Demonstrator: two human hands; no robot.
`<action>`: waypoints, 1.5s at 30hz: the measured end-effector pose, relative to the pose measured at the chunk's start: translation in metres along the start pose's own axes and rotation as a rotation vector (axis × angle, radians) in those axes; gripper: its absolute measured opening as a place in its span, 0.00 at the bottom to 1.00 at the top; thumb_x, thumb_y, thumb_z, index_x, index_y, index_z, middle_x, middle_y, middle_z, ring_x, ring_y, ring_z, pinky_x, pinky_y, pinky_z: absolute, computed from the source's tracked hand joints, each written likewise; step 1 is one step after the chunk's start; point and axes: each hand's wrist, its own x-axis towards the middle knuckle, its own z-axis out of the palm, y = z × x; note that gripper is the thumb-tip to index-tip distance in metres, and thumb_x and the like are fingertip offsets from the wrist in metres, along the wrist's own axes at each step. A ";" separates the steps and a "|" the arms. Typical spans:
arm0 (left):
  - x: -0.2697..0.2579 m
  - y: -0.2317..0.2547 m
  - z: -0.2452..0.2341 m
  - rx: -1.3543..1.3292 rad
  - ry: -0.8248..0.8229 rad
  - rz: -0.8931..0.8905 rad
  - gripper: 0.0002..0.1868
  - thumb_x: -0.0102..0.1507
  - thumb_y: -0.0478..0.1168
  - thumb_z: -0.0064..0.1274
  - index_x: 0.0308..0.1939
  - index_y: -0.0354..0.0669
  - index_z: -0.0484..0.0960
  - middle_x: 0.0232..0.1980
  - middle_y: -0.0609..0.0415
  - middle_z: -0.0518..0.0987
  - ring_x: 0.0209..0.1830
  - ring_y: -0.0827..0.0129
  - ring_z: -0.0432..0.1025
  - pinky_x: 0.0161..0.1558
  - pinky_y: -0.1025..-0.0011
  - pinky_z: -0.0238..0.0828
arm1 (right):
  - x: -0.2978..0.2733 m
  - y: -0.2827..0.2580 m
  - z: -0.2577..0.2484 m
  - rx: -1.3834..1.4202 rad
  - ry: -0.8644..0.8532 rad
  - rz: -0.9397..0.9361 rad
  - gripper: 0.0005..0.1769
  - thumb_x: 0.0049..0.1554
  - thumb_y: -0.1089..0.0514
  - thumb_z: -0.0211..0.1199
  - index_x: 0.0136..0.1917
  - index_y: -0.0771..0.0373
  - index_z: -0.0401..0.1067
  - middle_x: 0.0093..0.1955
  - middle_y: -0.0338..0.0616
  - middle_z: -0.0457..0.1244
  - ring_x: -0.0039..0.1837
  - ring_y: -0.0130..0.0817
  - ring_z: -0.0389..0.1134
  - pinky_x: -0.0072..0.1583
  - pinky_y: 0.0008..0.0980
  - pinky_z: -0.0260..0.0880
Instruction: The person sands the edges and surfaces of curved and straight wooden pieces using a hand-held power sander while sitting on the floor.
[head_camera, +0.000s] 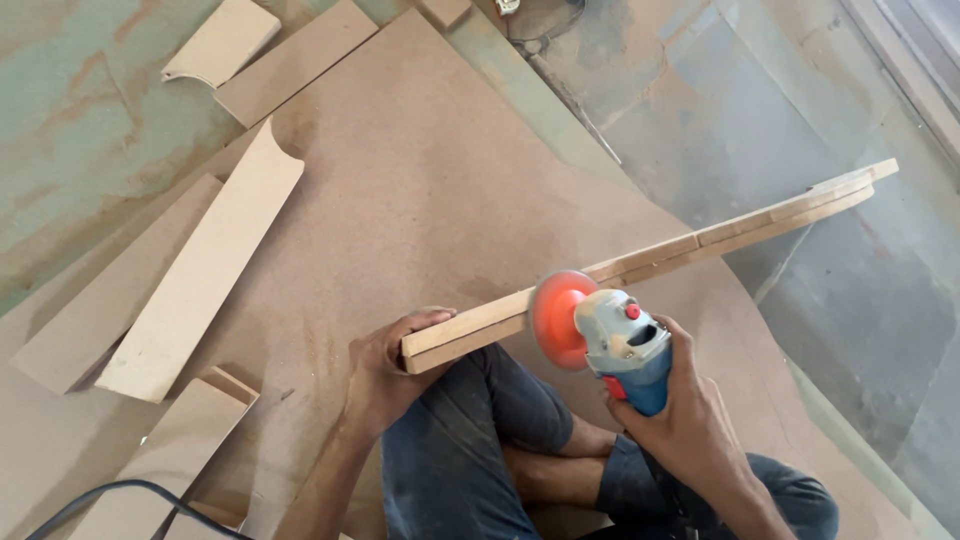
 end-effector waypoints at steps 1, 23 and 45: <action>0.000 0.000 0.000 -0.005 0.003 0.006 0.23 0.54 0.34 0.70 0.53 0.43 0.84 0.54 0.55 0.87 0.51 0.73 0.82 0.53 0.74 0.79 | -0.003 0.000 0.001 -0.007 0.006 -0.033 0.53 0.42 0.54 0.74 0.74 0.56 0.49 0.53 0.59 0.70 0.55 0.57 0.75 0.53 0.49 0.73; 0.001 0.011 0.002 0.143 0.058 0.040 0.23 0.52 0.35 0.71 0.51 0.43 0.85 0.50 0.56 0.88 0.48 0.73 0.83 0.52 0.74 0.80 | -0.006 -0.004 0.000 0.002 -0.035 0.005 0.54 0.43 0.54 0.73 0.76 0.57 0.47 0.53 0.61 0.70 0.55 0.59 0.74 0.54 0.49 0.73; -0.001 0.000 0.004 0.078 0.073 0.062 0.22 0.53 0.33 0.69 0.52 0.40 0.84 0.52 0.56 0.87 0.50 0.74 0.82 0.53 0.75 0.79 | -0.019 -0.040 0.006 0.053 -0.185 -0.032 0.61 0.40 0.50 0.79 0.77 0.56 0.46 0.55 0.62 0.70 0.53 0.61 0.73 0.53 0.51 0.73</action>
